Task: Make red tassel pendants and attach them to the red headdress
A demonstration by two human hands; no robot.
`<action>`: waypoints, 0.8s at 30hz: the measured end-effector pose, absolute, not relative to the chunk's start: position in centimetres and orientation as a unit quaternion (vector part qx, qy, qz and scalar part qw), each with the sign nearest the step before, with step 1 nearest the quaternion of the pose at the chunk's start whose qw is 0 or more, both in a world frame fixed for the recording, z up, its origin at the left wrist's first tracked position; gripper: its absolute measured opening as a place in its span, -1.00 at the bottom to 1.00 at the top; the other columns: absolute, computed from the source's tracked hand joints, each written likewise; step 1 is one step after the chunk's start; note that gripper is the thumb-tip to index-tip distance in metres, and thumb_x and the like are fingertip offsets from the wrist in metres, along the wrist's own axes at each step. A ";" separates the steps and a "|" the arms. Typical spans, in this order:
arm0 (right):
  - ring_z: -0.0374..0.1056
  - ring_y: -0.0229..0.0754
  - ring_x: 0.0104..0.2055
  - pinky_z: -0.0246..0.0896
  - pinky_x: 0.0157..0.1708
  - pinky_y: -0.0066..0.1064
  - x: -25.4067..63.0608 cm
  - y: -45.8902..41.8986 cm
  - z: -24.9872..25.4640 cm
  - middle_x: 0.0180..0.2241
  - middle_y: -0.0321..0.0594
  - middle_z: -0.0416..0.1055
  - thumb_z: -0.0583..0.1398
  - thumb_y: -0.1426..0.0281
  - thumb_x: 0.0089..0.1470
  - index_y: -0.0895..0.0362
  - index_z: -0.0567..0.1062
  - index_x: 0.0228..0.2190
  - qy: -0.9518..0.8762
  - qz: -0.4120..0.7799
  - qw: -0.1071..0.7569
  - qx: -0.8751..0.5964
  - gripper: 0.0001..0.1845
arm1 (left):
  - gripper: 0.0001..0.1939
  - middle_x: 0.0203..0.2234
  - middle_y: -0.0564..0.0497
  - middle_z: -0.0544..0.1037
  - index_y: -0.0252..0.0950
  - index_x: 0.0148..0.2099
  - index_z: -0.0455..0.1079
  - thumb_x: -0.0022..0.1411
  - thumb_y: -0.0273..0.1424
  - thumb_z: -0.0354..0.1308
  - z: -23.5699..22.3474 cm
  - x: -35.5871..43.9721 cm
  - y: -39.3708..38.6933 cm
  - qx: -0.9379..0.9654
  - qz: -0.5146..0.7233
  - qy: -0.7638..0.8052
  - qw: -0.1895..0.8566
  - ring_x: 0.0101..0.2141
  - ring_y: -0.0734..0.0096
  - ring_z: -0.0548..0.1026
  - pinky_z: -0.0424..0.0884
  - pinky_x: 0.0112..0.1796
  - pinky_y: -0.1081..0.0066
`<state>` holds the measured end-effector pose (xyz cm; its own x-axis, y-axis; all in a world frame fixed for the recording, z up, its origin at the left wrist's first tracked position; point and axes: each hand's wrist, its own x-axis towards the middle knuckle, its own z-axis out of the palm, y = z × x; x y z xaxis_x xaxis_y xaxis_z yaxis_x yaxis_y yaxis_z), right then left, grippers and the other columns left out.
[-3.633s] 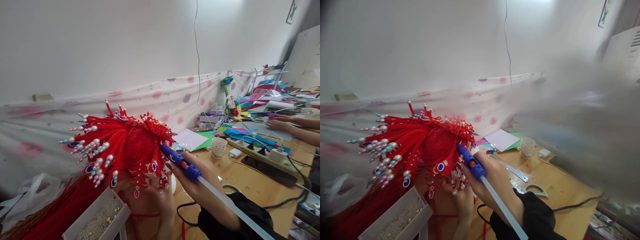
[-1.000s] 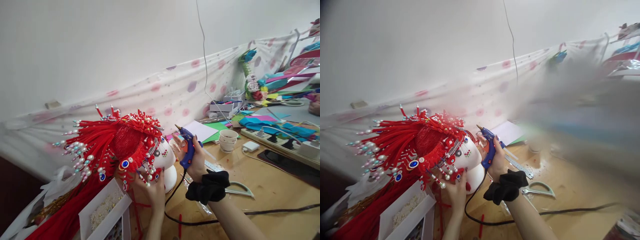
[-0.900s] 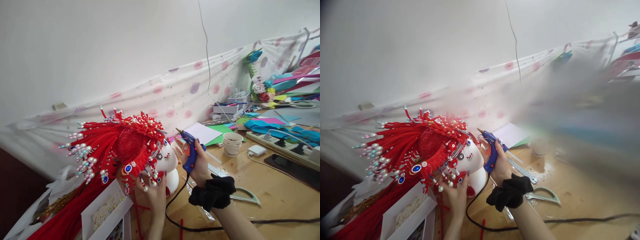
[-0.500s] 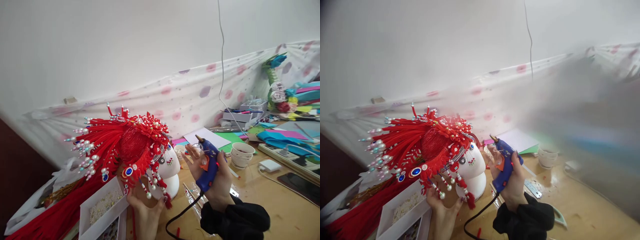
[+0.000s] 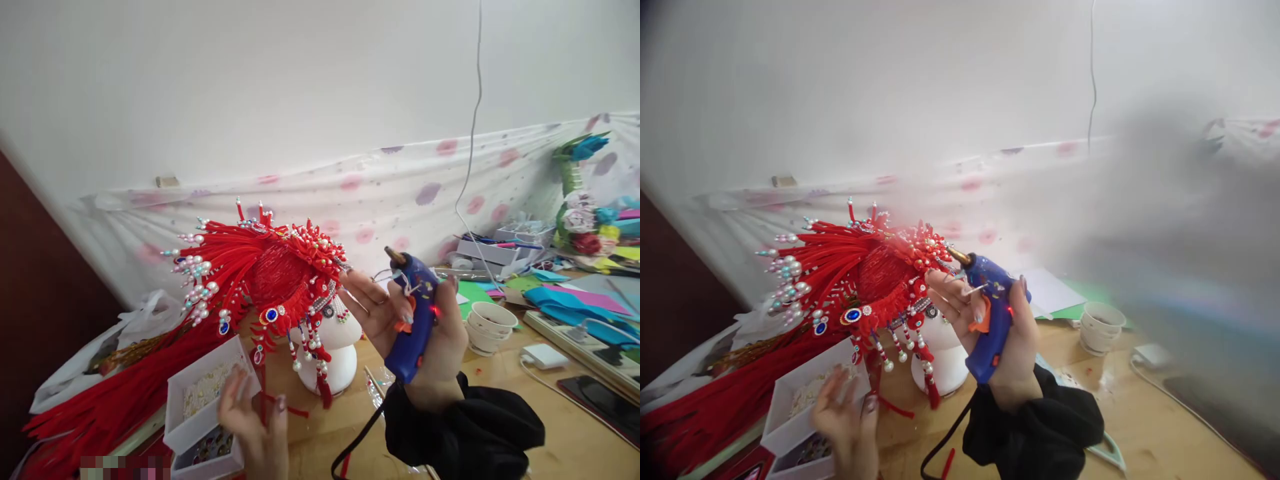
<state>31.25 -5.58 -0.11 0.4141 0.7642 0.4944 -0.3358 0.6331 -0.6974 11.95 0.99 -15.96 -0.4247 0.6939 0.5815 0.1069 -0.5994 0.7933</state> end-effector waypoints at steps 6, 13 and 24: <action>0.41 0.10 0.04 0.28 0.09 0.06 30.8 -7.0 -0.4 -0.41 -0.09 0.54 -0.07 -0.23 0.11 -0.02 0.21 -0.77 -0.431 0.345 0.782 -0.291 -0.31 | -0.48 -0.10 -0.09 0.56 -0.19 0.12 0.35 0.09 -0.52 0.27 -3.2 9.0 -2.4 0.724 0.618 0.272 -0.139 -0.04 0.11 0.48 0.28 0.11 0.02; 0.49 0.08 -0.24 0.39 -0.09 0.00 30.3 -9.9 -0.1 -0.54 -0.11 0.50 0.03 -0.26 0.02 0.00 0.17 -0.80 -0.404 0.414 0.766 -0.281 -0.29 | -0.56 -0.10 -0.08 0.64 -0.16 0.19 0.36 0.32 -0.55 0.02 1.8 14.8 -2.7 0.865 0.421 0.201 -0.185 0.07 0.05 0.44 0.04 0.17 -0.15; 0.51 0.01 -0.22 0.40 -0.03 -0.07 30.7 -11.2 -1.9 -0.54 -0.20 0.49 0.14 0.03 0.17 0.03 0.49 -0.55 -0.377 0.291 0.824 -0.306 -0.58 | -0.68 -0.39 0.16 0.67 -0.02 -0.06 0.53 0.29 -0.50 0.06 0.3 7.0 -6.3 0.855 0.458 0.188 -0.153 -0.31 0.39 0.58 0.24 0.08 0.19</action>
<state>30.73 -11.16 -1.87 0.5470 0.7103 0.4431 -0.2490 0.6433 -0.7240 7.01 -6.25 0.30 0.5103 0.1809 0.8407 0.4616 -0.8825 -0.0903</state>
